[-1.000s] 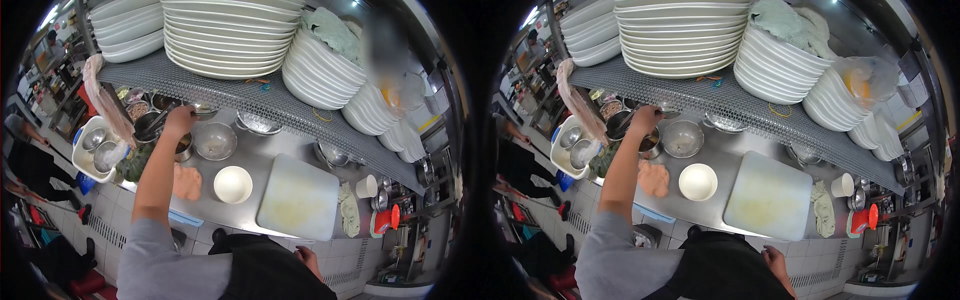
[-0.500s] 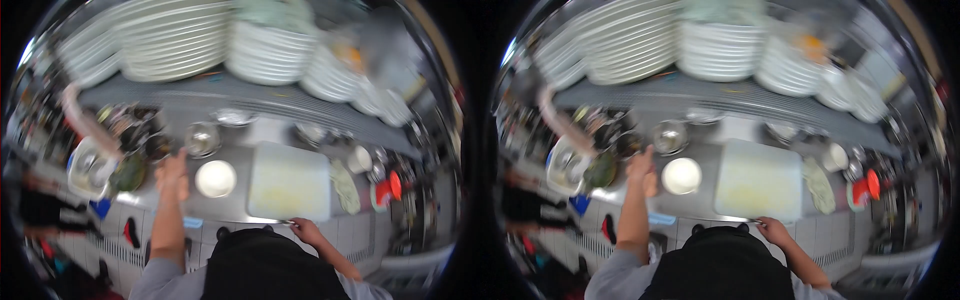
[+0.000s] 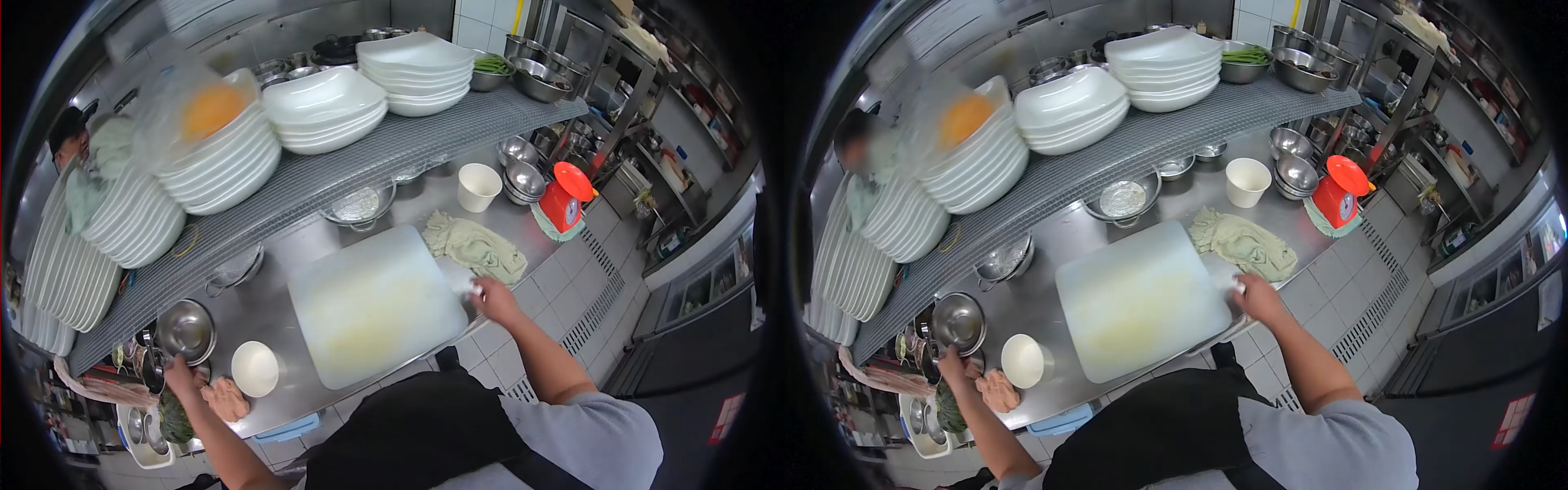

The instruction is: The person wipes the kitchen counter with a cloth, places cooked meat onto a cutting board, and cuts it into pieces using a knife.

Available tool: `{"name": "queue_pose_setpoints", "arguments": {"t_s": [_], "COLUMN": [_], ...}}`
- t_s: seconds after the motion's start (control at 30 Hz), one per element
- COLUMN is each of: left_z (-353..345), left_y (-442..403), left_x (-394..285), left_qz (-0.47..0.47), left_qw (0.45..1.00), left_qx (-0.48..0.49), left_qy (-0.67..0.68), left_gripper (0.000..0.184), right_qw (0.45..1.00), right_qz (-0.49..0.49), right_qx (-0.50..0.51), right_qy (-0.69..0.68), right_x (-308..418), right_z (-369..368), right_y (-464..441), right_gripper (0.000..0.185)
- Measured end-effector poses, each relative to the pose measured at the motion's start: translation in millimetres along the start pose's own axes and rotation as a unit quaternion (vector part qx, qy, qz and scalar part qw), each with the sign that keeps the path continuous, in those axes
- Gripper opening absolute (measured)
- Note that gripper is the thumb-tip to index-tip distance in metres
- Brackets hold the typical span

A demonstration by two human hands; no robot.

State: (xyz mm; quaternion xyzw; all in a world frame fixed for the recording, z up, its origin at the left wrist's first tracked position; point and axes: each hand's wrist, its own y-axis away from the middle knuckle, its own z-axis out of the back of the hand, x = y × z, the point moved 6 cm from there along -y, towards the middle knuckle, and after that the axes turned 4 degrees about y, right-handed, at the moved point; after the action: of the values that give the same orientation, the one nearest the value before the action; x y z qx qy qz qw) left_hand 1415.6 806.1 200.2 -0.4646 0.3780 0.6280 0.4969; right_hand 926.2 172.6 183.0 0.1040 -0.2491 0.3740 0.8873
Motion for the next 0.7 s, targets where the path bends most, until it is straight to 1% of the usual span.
{"name": "queue_pose_setpoints", "arguments": {"t_s": [0.03,0.1,0.13,0.2,0.23,0.27,0.3,0.33,0.37,0.4,0.43,0.47,0.5,0.53,0.57,0.6,0.63,0.67,0.7], "left_z": [5,7,-1,-20,-30,-55,-91,-119,-139,-160,-186,-213,-235,-254,-267,-274,-276,-275,-272], "left_y": [27,70,96,139,150,180,219,249,267,267,291,322,341,363,383,402,417,424,429], "left_x": [-34,-73,-87,-104,-96,-113,-133,-134,-122,-69,-56,-65,-40,-23,-9,-12,-15,2,0], "left_qz": [-0.038,-0.019,-0.02,0.004,0.022,0.013,0.004,0.045,0.088,0.127,0.14,0.151,0.188,0.218,0.248,0.27,0.29,0.307,0.308], "left_qw": [0.999,0.999,0.999,0.996,0.993,0.991,0.989,0.992,0.992,0.977,0.976,0.974,0.966,0.959,0.952,0.944,0.934,0.926,0.927], "left_qx": [-0.001,-0.035,-0.045,0.011,0.084,0.085,0.085,0.083,0.079,0.152,0.147,0.158,0.165,0.167,0.17,0.161,0.152,0.146,0.129], "left_qy": [0.01,0.021,0.021,0.084,0.083,0.101,0.122,0.079,0.038,0.082,0.076,0.064,0.069,0.066,0.064,0.103,0.142,0.163,0.172], "left_gripper": [0.018,0.016,0.016,0.013,0.009,0.008,0.009,0.01,0.012,0.011,0.009,0.01,0.012,0.014,0.015,0.017,0.019,0.024,0.024], "right_qw": [1.0,0.994,0.994,0.993,0.991,0.987,0.991,0.992,0.982,0.957,0.834,0.882,0.923,0.952,0.965,0.968,0.97,0.969,0.969], "right_qz": [0.003,0.064,0.073,0.107,0.117,0.128,0.122,0.119,0.15,0.185,0.371,0.317,0.258,0.191,0.139,0.113,0.092,0.085,0.08], "right_qx": [0.004,-0.085,-0.082,-0.007,0.011,0.029,0.037,0.047,0.019,-0.014,-0.346,-0.263,-0.175,-0.097,-0.045,-0.013,0.01,0.02,0.024], "right_qy": [-0.004,0.009,0.006,-0.045,-0.068,-0.091,-0.045,0.003,0.116,0.225,0.219,0.231,0.225,0.217,0.22,0.223,0.227,0.232,0.231], "right_x": [-8,-15,-9,14,19,26,36,45,41,21,-19,-23,-22,-30,-35,-40,-48,-54,-58], "right_z": [4,21,31,32,29,25,25,25,14,-21,-47,-39,-19,-9,2,6,7,5,6], "right_y": [-20,-66,-89,-131,-160,-191,-219,-246,-287,-341,-385,-421,-437,-454,-463,-472,-479,-486,-492], "right_gripper": [0.039,0.04,0.04,0.039,0.039,0.039,0.04,0.041,0.043,0.045,0.044,0.044,0.044,0.044,0.044,0.044,0.044,0.044,0.044]}}
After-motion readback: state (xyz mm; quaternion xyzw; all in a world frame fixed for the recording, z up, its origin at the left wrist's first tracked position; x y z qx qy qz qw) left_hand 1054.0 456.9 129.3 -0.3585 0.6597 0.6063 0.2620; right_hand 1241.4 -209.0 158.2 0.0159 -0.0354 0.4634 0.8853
